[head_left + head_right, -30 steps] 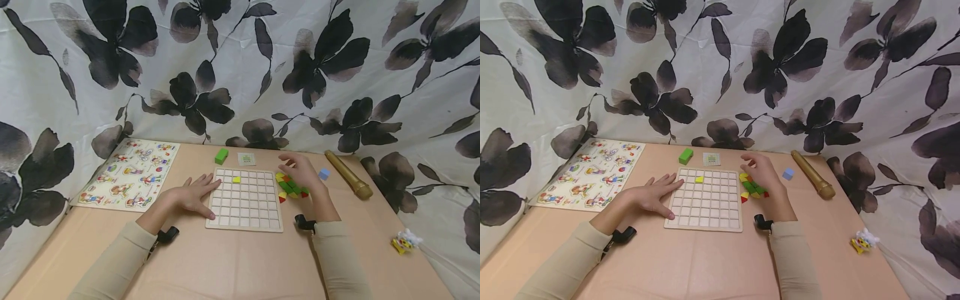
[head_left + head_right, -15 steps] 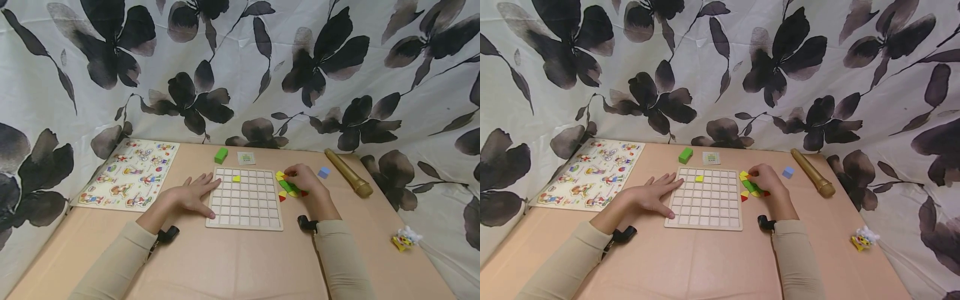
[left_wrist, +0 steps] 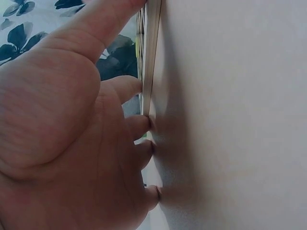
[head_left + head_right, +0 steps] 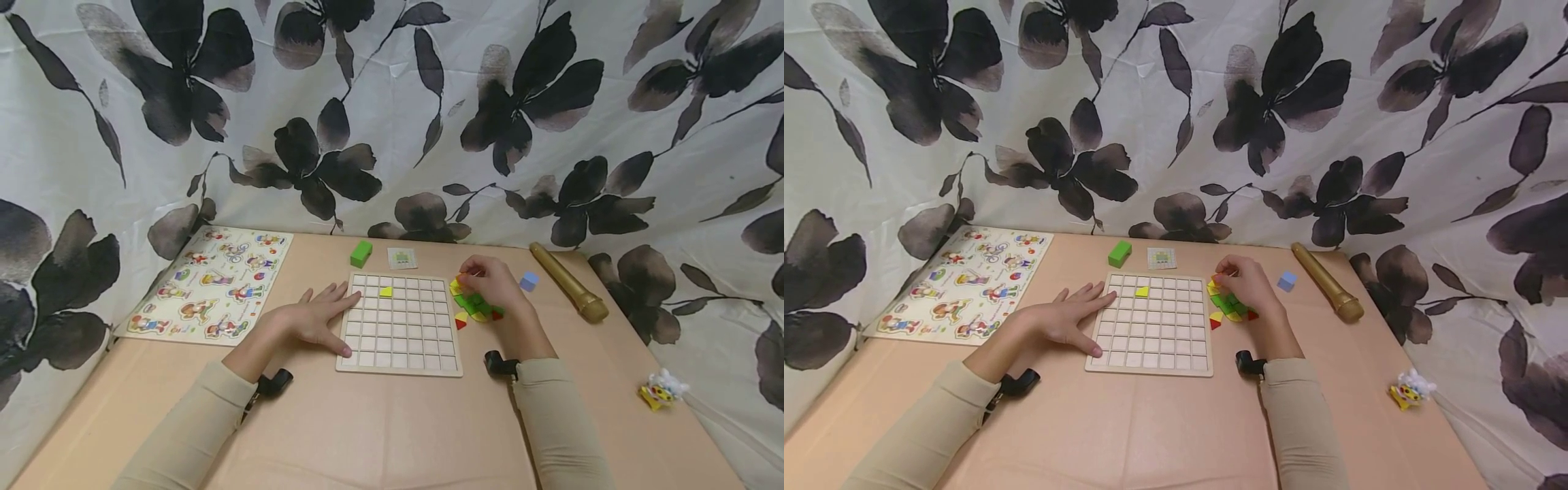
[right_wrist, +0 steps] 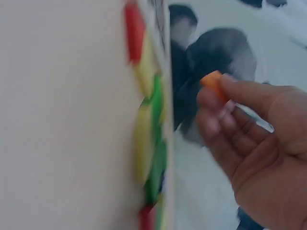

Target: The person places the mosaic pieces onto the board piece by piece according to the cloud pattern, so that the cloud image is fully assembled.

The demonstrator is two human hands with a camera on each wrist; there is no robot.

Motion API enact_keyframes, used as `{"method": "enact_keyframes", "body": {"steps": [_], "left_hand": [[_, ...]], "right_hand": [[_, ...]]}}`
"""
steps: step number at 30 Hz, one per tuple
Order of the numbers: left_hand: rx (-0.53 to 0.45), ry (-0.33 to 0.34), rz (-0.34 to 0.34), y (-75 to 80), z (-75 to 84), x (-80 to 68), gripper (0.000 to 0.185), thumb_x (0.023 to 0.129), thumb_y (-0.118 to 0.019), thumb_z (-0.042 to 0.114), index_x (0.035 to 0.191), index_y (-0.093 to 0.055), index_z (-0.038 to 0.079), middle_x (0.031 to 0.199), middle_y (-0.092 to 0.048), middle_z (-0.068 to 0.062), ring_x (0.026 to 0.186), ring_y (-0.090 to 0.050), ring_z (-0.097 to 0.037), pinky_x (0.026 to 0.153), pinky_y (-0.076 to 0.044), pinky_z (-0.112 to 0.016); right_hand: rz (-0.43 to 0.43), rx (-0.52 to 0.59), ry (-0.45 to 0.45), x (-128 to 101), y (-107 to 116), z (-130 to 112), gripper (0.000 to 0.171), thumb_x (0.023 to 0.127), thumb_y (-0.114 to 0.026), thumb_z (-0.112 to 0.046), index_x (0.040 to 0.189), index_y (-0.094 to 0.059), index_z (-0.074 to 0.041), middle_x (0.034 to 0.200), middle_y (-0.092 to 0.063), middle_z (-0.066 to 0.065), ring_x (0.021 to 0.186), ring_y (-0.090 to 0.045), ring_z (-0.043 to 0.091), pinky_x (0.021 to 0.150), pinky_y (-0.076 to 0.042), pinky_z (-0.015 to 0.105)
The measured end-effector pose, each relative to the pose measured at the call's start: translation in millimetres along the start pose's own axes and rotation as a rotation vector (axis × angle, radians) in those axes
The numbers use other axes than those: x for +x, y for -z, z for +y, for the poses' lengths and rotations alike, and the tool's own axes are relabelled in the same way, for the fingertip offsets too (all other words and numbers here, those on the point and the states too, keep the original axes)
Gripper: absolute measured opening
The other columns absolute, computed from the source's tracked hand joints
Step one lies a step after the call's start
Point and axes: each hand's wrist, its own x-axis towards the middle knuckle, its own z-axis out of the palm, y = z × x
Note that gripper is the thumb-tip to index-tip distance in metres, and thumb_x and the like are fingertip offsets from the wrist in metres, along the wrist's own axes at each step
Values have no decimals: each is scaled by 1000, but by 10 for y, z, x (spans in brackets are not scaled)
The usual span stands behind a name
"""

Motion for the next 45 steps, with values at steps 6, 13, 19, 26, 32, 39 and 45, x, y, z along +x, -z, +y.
{"method": "enact_keyframes", "body": {"steps": [6, 13, 19, 26, 32, 39, 45], "left_hand": [[10, 1, -9, 5, 15, -15, 119, 79, -81, 66, 169, -16, 22, 176, 4, -15, 163, 6, -39, 124, 7, -71], [6, 1, -4, 5, 17, -7, 119, 79, -81, 66, 169, -17, 22, 176, 3, -16, 163, 6, -40, 123, 6, -72], [-2, 3, -1, -14, 8, 13, 119, 78, -81, 67, 169, -18, 21, 176, 1, -16, 162, 4, -40, 123, 6, -72], [0, 1, -2, -2, 17, 3, 119, 79, -81, 66, 169, -17, 21, 176, 2, -16, 162, 5, -41, 123, 6, -72], [1, 0, -1, 3, 10, 1, 120, 79, -80, 67, 169, -17, 20, 176, 2, -17, 162, 5, -42, 123, 5, -73], [14, -5, 1, 9, -4, -21, 119, 79, -80, 67, 169, -17, 21, 176, 2, -17, 162, 4, -41, 123, 5, -73], [19, -14, 4, -4, -9, -18, 119, 79, -80, 66, 169, -17, 20, 176, 2, -18, 162, 4, -42, 123, 4, -73]], "right_hand": [[-51, 77, 109, 102, -178, -373, 23, 96, -74, -7, 119, -73, -7, 112, -72, 12, 94, -66, 27, 79, -58, 27], [-218, -73, 217, 350, -506, -640, 23, 91, -81, -9, 113, -76, -4, 103, -74, 9, 87, -62, 20, 78, -53, 27], [-352, -191, 242, 453, -693, -650, 17, 90, -82, -11, 105, -77, -3, 93, -74, 5, 82, -61, 15, 74, -52, 26], [-366, -245, 225, 444, -751, -674, 14, 90, -83, -12, 101, -77, -6, 90, -72, 4, 81, -60, 17, 74, -51, 28], [-365, -281, 208, 444, -772, -691, 17, 88, -84, -15, 102, -77, -8, 93, -72, 3, 85, -60, 18, 77, -51, 29], [-272, -231, 232, 354, -657, -704, 36, 92, -81, -19, 123, -74, -3, 115, -72, 13, 98, -61, 23, 85, -53, 37], [-101, -108, 236, 128, -343, -782, 37, 96, -77, -19, 131, -70, -9, 128, -69, 12, 111, -62, 31, 90, -54, 44]]}}
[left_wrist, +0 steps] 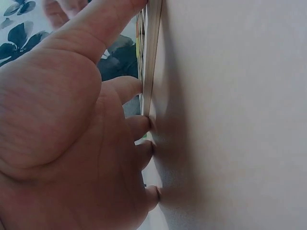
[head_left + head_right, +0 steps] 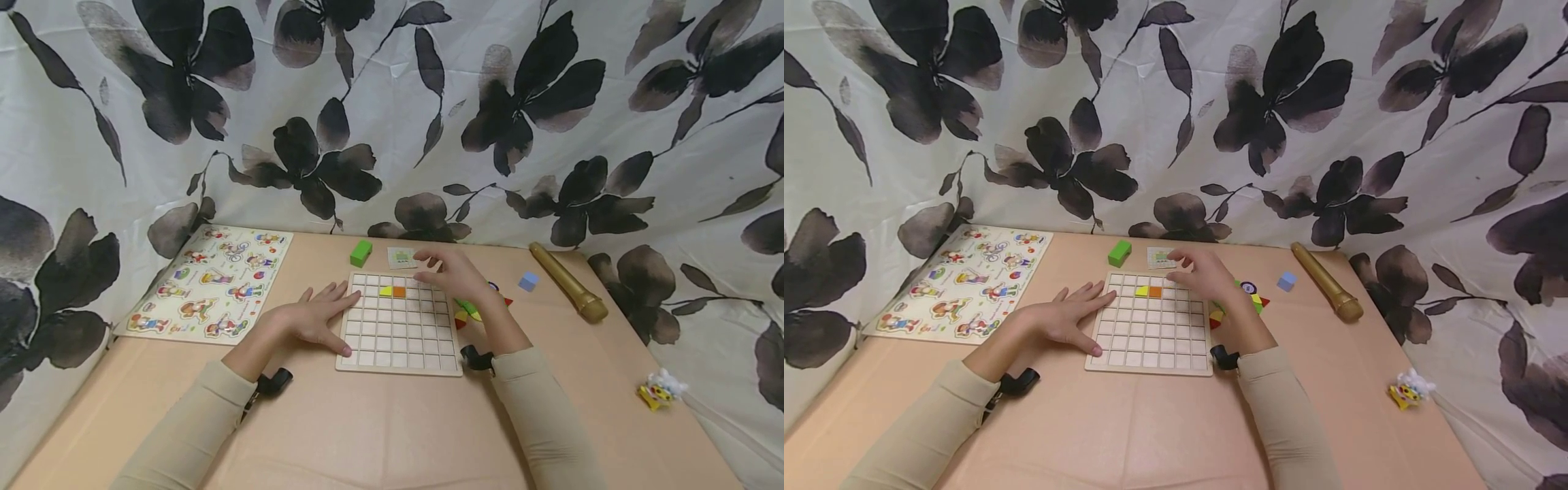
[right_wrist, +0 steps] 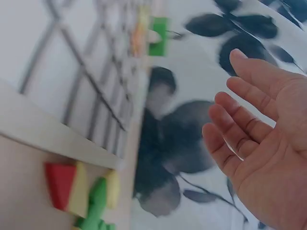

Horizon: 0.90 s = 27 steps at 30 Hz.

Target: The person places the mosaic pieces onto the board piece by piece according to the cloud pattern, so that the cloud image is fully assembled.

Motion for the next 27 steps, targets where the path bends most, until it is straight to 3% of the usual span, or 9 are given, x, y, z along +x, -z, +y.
{"method": "enact_keyframes", "body": {"steps": [6, 10, 13, 21, 27], "left_hand": [[2, 0, 5, -8, -3, 10, 119, 79, -80, 66, 169, -17, 19, 176, 1, -18, 162, 4, -42, 123, 4, -74], [-4, 1, 5, -9, -17, 17, 120, 79, -80, 67, 169, -17, 20, 176, 2, -18, 162, 4, -43, 122, 4, -74], [-14, 3, 2, -14, -20, 18, 120, 78, -81, 67, 169, -17, 21, 176, 2, -17, 162, 5, -42, 123, 5, -73], [-4, 3, 5, -21, -16, 3, 119, 79, -80, 67, 169, -17, 21, 176, 2, -17, 162, 5, -41, 123, 5, -72], [0, 6, 8, -18, -25, 9, 119, 79, -80, 67, 169, -17, 21, 176, 2, -17, 162, 5, -42, 123, 5, -73]], "right_hand": [[104, 18, -72, -168, 201, 111, 37, 101, -71, -20, 136, -67, -10, 132, -68, 11, 113, -62, 28, 95, -53, 45], [95, 40, -167, -207, 220, 350, 37, 102, -68, -18, 137, -65, -7, 131, -66, 15, 110, -61, 30, 80, -59, 38], [71, 11, -236, -229, 194, 542, 37, 103, -66, -16, 137, -65, -3, 129, -66, 19, 103, -58, 31, 71, -57, 33], [21, -138, -304, -218, 87, 835, 31, 101, -66, -12, 130, -71, 0, 120, -67, 20, 104, -59, 33, 94, -52, 47], [47, -169, -310, -213, 54, 859, 20, 101, -67, -13, 118, -75, -6, 112, -71, 16, 102, -60, 32, 96, -45, 52]]}}
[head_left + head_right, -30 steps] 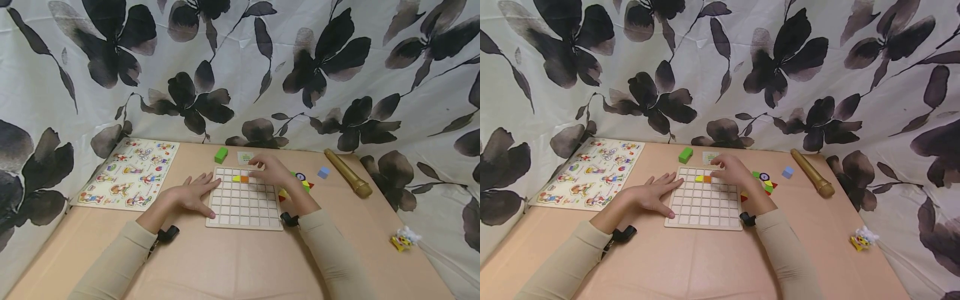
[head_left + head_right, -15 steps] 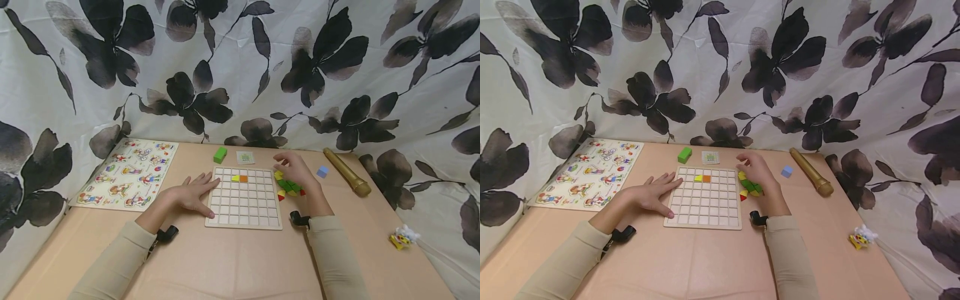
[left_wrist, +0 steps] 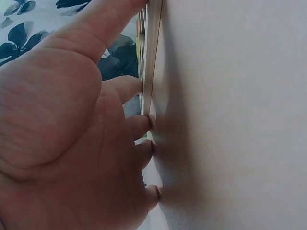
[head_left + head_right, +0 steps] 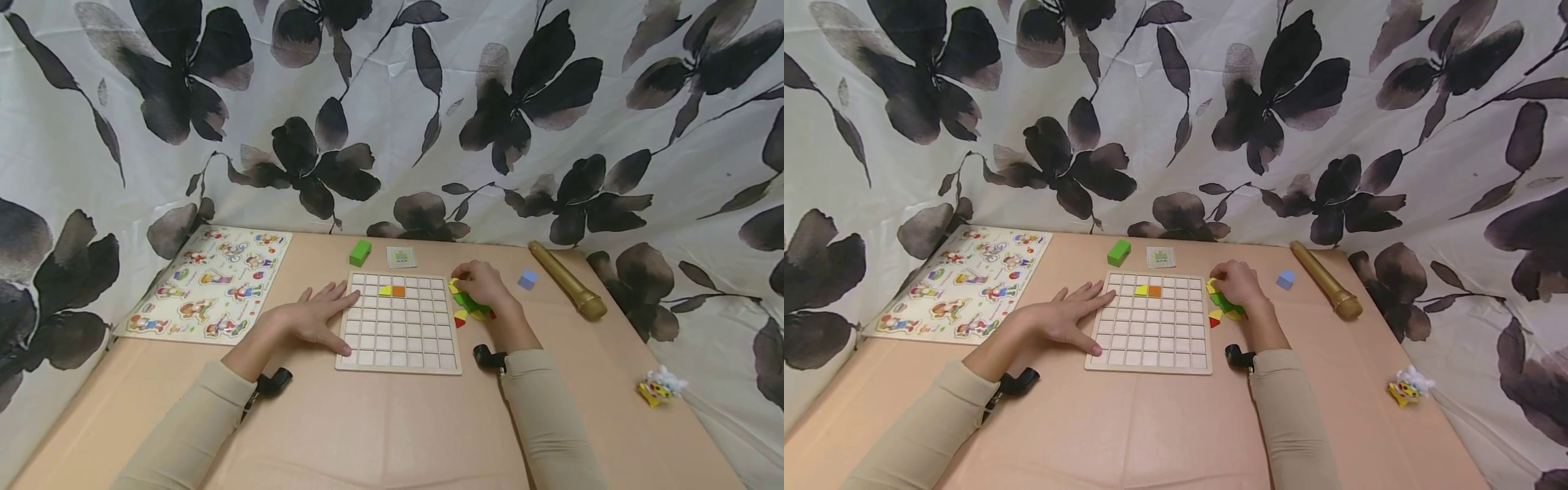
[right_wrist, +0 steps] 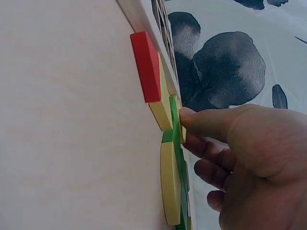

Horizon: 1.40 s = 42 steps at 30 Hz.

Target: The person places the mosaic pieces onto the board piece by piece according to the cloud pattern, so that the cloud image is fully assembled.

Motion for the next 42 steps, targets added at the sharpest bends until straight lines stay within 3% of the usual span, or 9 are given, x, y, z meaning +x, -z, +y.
{"method": "enact_keyframes", "body": {"steps": [5, 10, 15, 19, 24, 30, 35, 42], "left_hand": [[4, 4, -4, 2, -2, 5, 120, 78, -79, 68, 169, -16, 21, 176, 2, -17, 162, 5, -41, 123, 5, -72], [0, -5, -2, 1, 0, 11, 120, 79, -80, 67, 169, -17, 18, 175, 1, -19, 162, 4, -43, 123, 4, -74], [6, -4, -4, 2, -1, 7, 119, 79, -79, 68, 169, -17, 21, 176, 1, -17, 162, 5, -41, 124, 5, -72], [8, -11, -7, 2, 7, 10, 118, 79, -79, 68, 169, -17, 22, 176, 2, -16, 162, 5, -40, 123, 5, -72], [4, -6, -6, 11, 16, 8, 119, 79, -80, 67, 169, -17, 22, 176, 2, -16, 162, 5, -40, 123, 5, -72], [6, -5, -2, 19, 22, -7, 119, 79, -80, 67, 169, -17, 21, 176, 1, -17, 162, 4, -41, 123, 4, -73], [-9, -2, -2, 19, 13, 9, 120, 79, -81, 66, 169, -17, 20, 176, 1, -18, 162, 3, -42, 123, 5, -73], [2, 1, -5, 17, 23, -6, 120, 78, -80, 67, 169, -17, 21, 176, 2, -17, 162, 4, -41, 123, 5, -73]], "right_hand": [[10, 97, 12, 8, 9, 17, 9, 100, -69, -10, 108, -69, -7, 101, -66, 13, 91, -58, 28, 82, -49, 38], [52, 187, 111, -6, 69, -44, 4, 99, -71, -10, 102, -70, -8, 97, -67, 12, 78, -60, 26, 68, -52, 32], [47, 232, 177, -20, 81, -260, 8, 99, -71, -11, 106, -72, -8, 101, -70, 10, 80, -63, 25, 69, -56, 30], [-4, 206, 203, 5, 5, -469, 7, 96, -74, -9, 104, -74, -9, 95, -69, 7, 83, -60, 23, 72, -54, 29], [-75, 60, 291, 70, -153, -657, 7, 93, -78, -10, 100, -77, -10, 91, -70, 3, 83, -59, 20, 75, -50, 31], [-88, -120, 397, 114, -264, -749, 7, 91, -81, -11, 98, -80, -11, 95, -75, 1, 82, -63, 15, 78, -55, 33], [-191, -64, 435, 126, -265, -731, 11, 88, -83, -9, 99, -83, -10, 98, -76, 1, 84, -65, 13, 76, -57, 30], [-252, 94, 371, 178, -273, -657, 15, 90, -81, -9, 104, -84, -9, 100, -75, 1, 85, -63, 14, 74, -53, 26]]}}
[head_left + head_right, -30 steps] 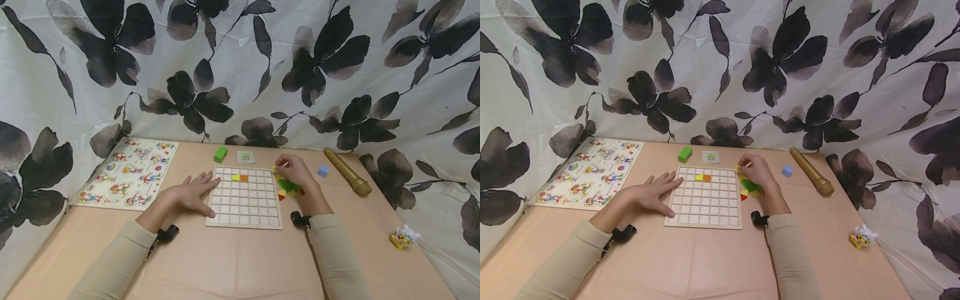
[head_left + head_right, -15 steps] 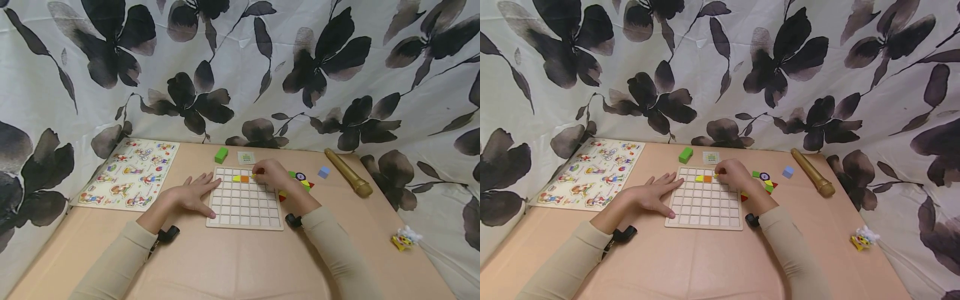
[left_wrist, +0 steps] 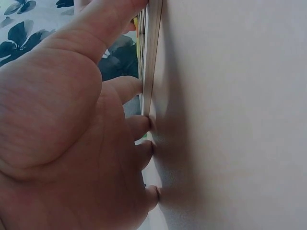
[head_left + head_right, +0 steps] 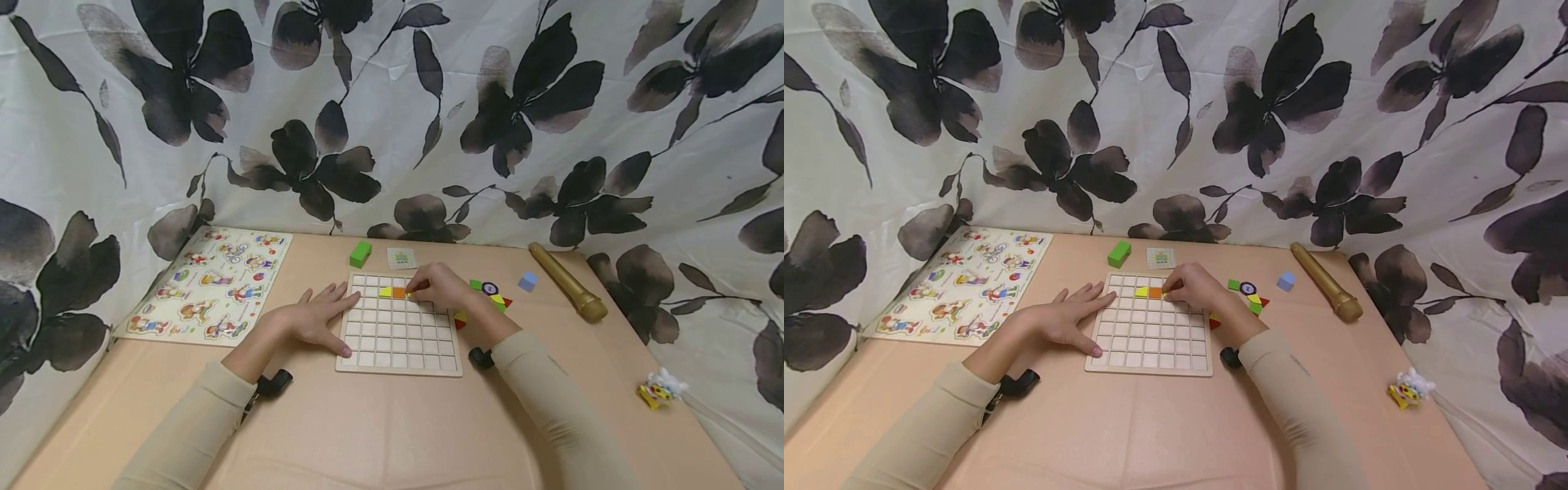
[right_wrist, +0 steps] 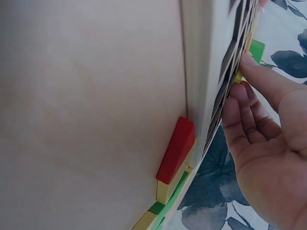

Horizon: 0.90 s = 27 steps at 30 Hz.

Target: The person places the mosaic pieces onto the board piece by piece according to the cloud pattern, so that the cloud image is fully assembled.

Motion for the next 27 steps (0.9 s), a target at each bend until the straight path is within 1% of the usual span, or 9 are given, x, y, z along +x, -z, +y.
{"method": "enact_keyframes", "body": {"steps": [5, 10, 12, 15, 17, 20, 22, 24, 27], "left_hand": [[-2, 1, 2, -4, -11, 4, 120, 78, -80, 67, 169, -17, 20, 176, 2, -17, 162, 4, -41, 123, 5, -73], [0, 4, 0, -6, -12, 9, 121, 78, -81, 67, 169, -16, 20, 176, 3, -17, 162, 5, -41, 123, 5, -73], [-8, -2, -1, -7, -10, 12, 121, 78, -81, 67, 169, -16, 19, 175, 3, -19, 162, 5, -42, 123, 5, -73], [-9, -10, -1, -12, -6, 15, 121, 79, -80, 67, 169, -16, 18, 175, 3, -20, 162, 5, -43, 122, 5, -74], [-9, -5, 0, -11, -3, 11, 120, 79, -80, 66, 169, -16, 19, 175, 3, -19, 162, 5, -42, 122, 5, -74], [-8, 2, 1, -7, 1, 2, 119, 79, -80, 67, 169, -16, 20, 175, 3, -18, 162, 5, -41, 123, 5, -73], [-12, 3, 0, -5, 5, 1, 119, 79, -80, 66, 169, -16, 20, 176, 3, -18, 162, 5, -41, 123, 5, -73], [-14, 3, 2, -4, 6, 3, 119, 79, -80, 66, 169, -16, 20, 176, 2, -18, 162, 5, -42, 123, 5, -73], [-12, 8, 3, -1, 9, 0, 119, 79, -80, 66, 169, -16, 20, 176, 2, -17, 162, 5, -41, 123, 5, -73]], "right_hand": [[3, 38, -22, 9, -3, -8, 14, 91, -80, -7, 104, -84, -9, 100, -75, 3, 87, -65, 16, 75, -55, 29], [24, 10, -34, -37, 43, -42, 17, 93, -78, -6, 110, -82, -8, 104, -75, 3, 88, -63, 17, 78, -53, 30], [56, 3, -42, -94, 99, -63, 21, 94, -77, -8, 115, -80, -7, 107, -74, 6, 89, -62, 19, 79, -53, 31], [131, 10, -53, -222, 216, -98, 28, 95, -76, -10, 123, -76, -5, 114, -74, 12, 93, -63, 22, 82, -54, 36], [189, 23, -58, -309, 301, -113, 29, 96, -76, -12, 125, -75, -7, 119, -73, 15, 96, -64, 23, 85, -55, 38], [275, 61, -81, -441, 414, -101, 29, 98, -74, -14, 126, -74, -10, 124, -73, 15, 100, -65, 24, 88, -55, 40], [322, 85, -108, -520, 472, -62, 29, 98, -73, -16, 127, -73, -12, 124, -73, 14, 102, -64, 24, 90, -54, 40], [345, 103, -135, -586, 513, -7, 30, 99, -72, -17, 128, -72, -11, 124, -72, 14, 103, -64, 25, 91, -54, 40], [343, 97, -179, -648, 540, 98, 31, 100, -72, -17, 129, -71, -10, 127, -71, 15, 104, -63, 27, 89, -54, 40]]}}
